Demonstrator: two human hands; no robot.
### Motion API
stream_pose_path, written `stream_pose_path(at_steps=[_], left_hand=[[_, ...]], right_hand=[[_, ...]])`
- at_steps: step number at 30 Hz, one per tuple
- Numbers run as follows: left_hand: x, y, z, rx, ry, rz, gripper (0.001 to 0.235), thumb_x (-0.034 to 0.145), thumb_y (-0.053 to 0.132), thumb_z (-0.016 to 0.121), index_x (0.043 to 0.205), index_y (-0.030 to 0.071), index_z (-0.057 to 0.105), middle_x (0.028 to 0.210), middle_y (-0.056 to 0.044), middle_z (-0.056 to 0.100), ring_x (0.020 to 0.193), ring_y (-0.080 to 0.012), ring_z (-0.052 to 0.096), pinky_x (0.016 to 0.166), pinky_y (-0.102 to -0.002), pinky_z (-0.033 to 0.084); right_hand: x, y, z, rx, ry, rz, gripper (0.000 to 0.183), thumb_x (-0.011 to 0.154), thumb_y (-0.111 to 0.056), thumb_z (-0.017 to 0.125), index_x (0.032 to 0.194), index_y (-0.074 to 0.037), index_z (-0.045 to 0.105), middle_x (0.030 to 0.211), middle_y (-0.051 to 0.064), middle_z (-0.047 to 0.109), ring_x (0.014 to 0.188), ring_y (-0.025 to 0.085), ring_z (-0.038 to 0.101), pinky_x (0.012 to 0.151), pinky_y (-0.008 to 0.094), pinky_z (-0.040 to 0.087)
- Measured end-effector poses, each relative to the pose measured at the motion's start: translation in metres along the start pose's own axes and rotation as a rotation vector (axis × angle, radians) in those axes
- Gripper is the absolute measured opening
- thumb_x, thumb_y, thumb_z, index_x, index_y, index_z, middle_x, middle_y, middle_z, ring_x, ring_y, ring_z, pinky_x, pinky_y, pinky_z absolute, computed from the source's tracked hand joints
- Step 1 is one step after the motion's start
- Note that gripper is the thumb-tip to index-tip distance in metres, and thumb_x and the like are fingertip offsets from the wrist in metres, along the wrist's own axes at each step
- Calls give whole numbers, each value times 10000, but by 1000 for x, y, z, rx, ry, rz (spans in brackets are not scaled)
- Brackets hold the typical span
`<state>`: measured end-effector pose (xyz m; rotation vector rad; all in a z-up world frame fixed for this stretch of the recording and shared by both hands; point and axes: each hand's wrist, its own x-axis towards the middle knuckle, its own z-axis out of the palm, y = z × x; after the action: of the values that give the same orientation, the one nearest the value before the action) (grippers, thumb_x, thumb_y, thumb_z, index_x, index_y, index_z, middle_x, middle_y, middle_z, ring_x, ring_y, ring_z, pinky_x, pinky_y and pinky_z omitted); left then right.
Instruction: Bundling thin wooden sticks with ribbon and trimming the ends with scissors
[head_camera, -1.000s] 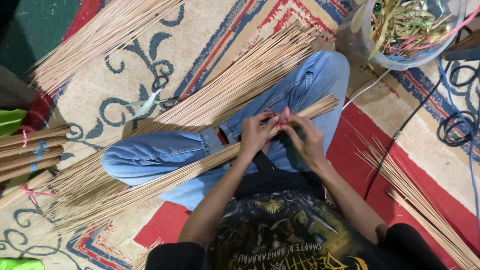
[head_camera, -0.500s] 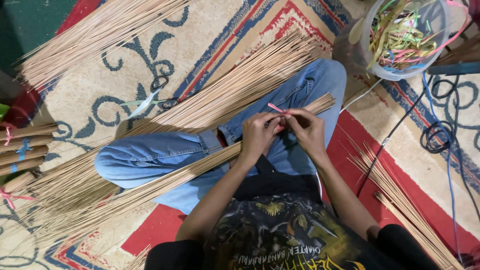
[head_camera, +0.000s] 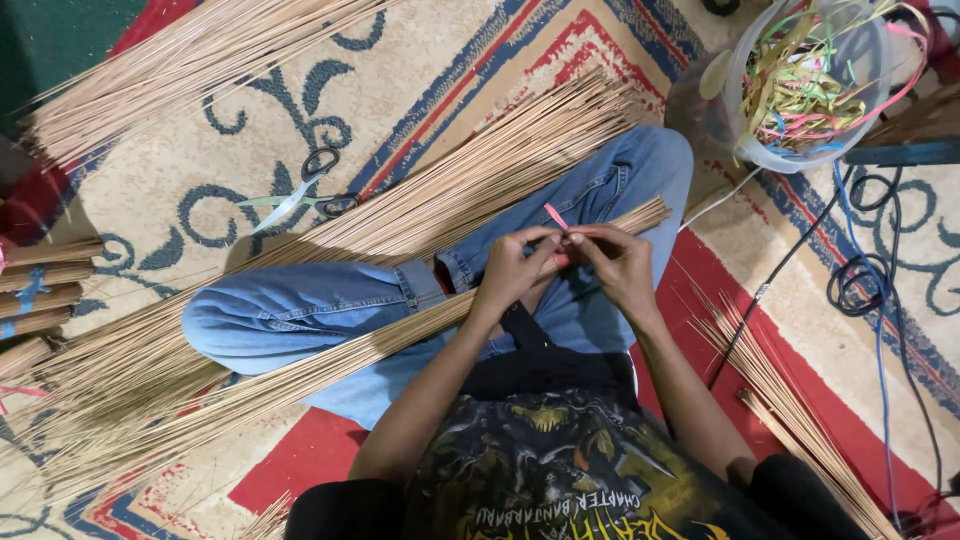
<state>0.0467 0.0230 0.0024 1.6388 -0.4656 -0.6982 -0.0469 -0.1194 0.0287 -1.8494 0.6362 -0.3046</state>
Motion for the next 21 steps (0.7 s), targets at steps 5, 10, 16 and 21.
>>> stream_pose_path(at_steps=[5,10,16,21], left_hand=[[7,6,0,-57,-14,-116,329,970,381,667,1132,101,731,850,-149,762,981,-413,708,841,-465,549],[7,16,5,6,30,-32,164,978,281,662,968,132,730,773,-119,757,899,-394,723,763,-429,564],[-2,16,5,69,108,85,124,994,207,627,899,147,680,698,-53,748,739,-292,742,660,-352,565],[-2,5,9,175,158,205,81,969,199,700,915,140,715,759,-65,755,781,-318,733,643,-381,575]], right_hand=[[0,-5,-6,22,-35,6,103,889,-42,818,987,-74,817,911,110,780,947,174,711,830,354,566],[0,-3,-8,20,-64,45,112,885,-70,820,996,-82,821,906,105,783,951,148,682,846,351,557],[5,-7,-3,-119,-37,67,93,962,-157,762,1037,-129,810,836,85,740,745,180,703,687,341,544],[0,-7,7,-66,97,172,596,832,-57,814,1281,-47,422,925,132,686,668,186,675,670,315,532]])
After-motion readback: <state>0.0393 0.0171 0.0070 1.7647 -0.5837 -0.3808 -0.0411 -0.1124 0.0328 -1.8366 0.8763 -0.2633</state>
